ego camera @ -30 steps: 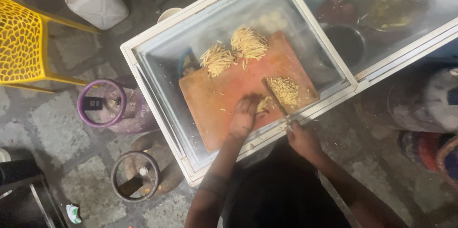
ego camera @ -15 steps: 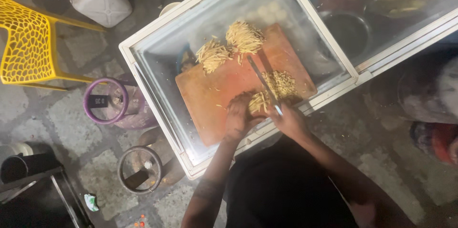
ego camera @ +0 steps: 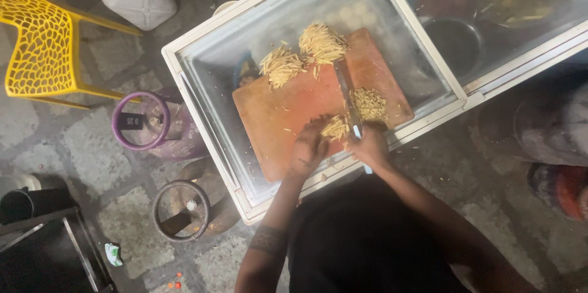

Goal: The person repeatedly chops a pile of light-colored vegetable strips on a red cutting board using a knife. They gather the chopped pieces into a pile and continue chopping until the end of the clip.

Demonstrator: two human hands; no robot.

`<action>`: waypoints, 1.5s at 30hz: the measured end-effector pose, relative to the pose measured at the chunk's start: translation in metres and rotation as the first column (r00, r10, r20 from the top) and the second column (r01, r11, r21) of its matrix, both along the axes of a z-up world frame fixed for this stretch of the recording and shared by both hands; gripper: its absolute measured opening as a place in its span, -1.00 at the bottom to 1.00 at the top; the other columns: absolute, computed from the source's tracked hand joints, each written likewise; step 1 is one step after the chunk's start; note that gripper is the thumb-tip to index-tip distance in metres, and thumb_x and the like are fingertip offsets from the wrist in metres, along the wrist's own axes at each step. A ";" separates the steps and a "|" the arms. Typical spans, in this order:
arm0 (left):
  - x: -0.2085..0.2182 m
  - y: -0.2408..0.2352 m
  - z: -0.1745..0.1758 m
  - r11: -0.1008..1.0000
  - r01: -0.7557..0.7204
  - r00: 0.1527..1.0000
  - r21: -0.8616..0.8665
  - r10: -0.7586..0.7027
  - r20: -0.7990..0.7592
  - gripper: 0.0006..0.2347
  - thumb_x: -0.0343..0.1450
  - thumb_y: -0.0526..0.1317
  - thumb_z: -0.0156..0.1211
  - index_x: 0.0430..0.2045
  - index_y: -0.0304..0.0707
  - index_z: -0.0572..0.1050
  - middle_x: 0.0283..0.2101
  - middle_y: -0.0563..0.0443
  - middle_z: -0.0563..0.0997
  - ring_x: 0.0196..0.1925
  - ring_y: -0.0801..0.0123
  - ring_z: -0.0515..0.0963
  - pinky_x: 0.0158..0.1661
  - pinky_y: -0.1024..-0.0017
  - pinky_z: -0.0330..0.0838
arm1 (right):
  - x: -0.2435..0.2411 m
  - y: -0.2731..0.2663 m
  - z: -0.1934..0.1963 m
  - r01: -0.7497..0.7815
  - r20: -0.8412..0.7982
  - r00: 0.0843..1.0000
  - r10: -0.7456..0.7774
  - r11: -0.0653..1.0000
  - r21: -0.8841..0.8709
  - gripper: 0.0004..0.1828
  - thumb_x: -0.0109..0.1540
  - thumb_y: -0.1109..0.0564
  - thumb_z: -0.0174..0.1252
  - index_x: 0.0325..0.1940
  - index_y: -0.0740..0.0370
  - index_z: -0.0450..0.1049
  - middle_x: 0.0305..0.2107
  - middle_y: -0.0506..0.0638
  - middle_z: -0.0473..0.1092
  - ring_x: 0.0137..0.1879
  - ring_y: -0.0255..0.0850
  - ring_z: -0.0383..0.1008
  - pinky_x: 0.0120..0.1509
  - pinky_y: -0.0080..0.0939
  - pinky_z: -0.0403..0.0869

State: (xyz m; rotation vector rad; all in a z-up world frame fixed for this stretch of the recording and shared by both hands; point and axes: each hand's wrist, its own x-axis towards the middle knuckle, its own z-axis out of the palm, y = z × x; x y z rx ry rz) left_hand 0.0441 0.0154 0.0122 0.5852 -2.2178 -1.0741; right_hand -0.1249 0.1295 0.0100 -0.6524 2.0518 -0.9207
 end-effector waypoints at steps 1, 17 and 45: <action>0.002 0.001 -0.001 1.000 0.000 1.000 0.002 0.000 0.004 -0.51 0.29 -0.46 0.23 0.18 -0.34 0.43 0.21 -0.29 0.55 0.31 -0.14 0.50 0.36 0.07 0.33 | 0.006 0.001 -0.003 0.048 0.075 0.996 -0.043 0.997 -0.065 -0.81 0.26 0.14 0.16 -0.24 0.37 0.47 -0.54 0.22 0.54 -0.55 -0.17 0.58 -0.53 -0.16 0.53; -0.012 0.006 0.014 0.990 0.021 0.985 -0.142 0.004 0.170 -0.35 0.21 -0.18 0.51 0.20 -0.34 0.37 0.23 -0.28 0.50 0.34 -0.12 0.41 0.36 0.03 0.21 | -0.015 0.038 -0.008 -0.198 -0.531 0.839 0.122 0.976 -0.088 -0.71 0.20 0.03 0.28 -0.07 0.21 0.54 -0.43 0.15 0.54 -0.28 0.15 0.58 -0.20 0.06 0.51; -0.017 -0.008 -0.009 0.952 0.066 0.996 -0.297 -0.047 0.072 -0.57 0.26 -0.26 0.43 0.02 -0.34 0.51 0.02 -0.18 0.63 0.11 0.00 0.58 0.21 0.13 0.42 | -0.031 0.058 -0.008 -0.247 -0.477 0.829 0.292 0.956 0.156 -0.66 0.31 -0.10 0.17 -0.10 0.24 0.50 -0.45 0.22 0.51 -0.27 0.20 0.57 -0.16 0.14 0.49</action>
